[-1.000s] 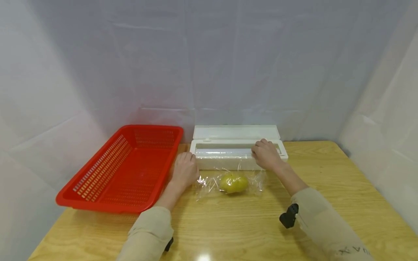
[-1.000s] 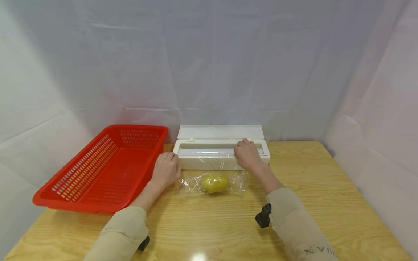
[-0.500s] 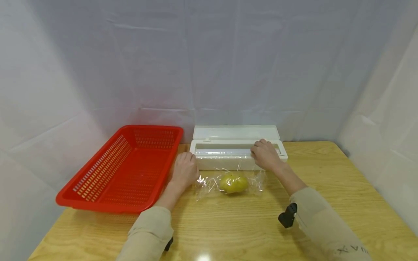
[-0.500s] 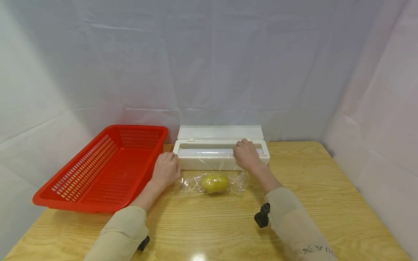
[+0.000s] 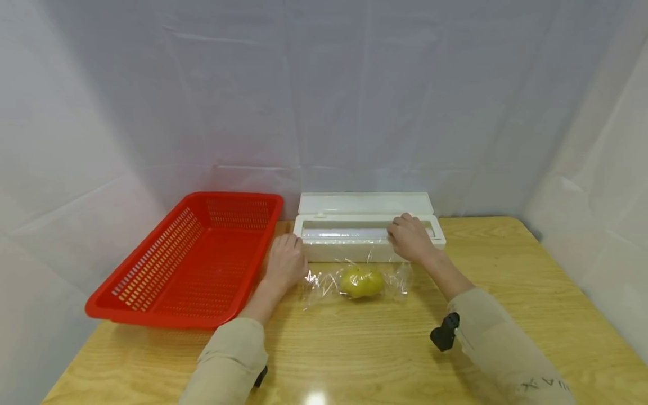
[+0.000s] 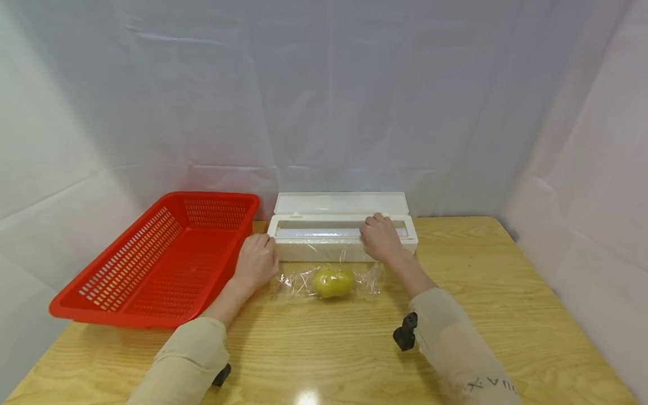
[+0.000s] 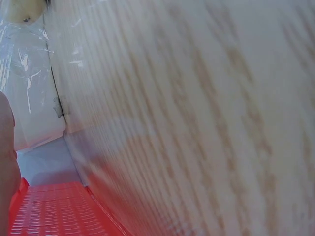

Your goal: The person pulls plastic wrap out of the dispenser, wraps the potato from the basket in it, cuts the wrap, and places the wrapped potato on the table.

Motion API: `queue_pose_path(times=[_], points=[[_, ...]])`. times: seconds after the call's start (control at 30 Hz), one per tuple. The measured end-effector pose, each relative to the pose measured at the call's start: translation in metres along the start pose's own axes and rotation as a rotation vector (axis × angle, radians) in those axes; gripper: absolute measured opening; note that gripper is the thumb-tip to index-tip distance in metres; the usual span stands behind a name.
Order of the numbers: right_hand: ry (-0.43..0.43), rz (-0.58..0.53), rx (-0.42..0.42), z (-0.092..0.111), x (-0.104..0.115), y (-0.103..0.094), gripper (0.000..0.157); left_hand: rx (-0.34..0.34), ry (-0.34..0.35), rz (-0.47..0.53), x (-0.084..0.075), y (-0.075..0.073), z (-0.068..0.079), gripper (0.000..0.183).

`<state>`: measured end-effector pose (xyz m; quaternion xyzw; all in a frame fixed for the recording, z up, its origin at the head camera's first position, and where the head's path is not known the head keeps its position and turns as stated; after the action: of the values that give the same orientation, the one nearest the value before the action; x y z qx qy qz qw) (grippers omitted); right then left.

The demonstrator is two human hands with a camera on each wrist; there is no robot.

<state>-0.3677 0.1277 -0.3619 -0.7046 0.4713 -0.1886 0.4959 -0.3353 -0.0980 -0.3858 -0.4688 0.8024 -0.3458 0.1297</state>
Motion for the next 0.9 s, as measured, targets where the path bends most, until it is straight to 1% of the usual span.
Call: queue_pose_path(times=[0.27, 0.37, 0.63, 0.9], points=[[0.015, -0.007, 0.033, -0.0021, 0.0012, 0.0026, 0.009, 0.036, -0.025, 0.006, 0.0021, 0.0008, 0.0008, 0.019], [0.013, -0.010, 0.038, -0.0020, 0.0021, 0.0037, 0.008, 0.036, -0.028, 0.008, 0.0018, 0.0007, 0.0013, 0.018], [0.010, -0.023, 0.026, -0.0011, 0.0047, 0.0024, 0.007, 0.007, -0.019, 0.010, 0.0011, 0.0010, 0.0017, 0.018], [-0.003, -0.001, -0.017, -0.0017, 0.0063, -0.0002, 0.007, 0.012, -0.025, 0.018, 0.0008, 0.0026, 0.0009, 0.016]])
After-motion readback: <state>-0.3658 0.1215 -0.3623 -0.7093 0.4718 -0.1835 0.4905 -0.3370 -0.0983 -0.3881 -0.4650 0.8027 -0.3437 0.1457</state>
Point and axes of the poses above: each hand's wrist, its own z-axis away from the middle knuckle, its own y-axis out of the palm, x = y × z, the point moved 8 cm from there along -z, towards the middle knuckle, and after that the axes turned 9 degrees about z, right-handed, at the moved point
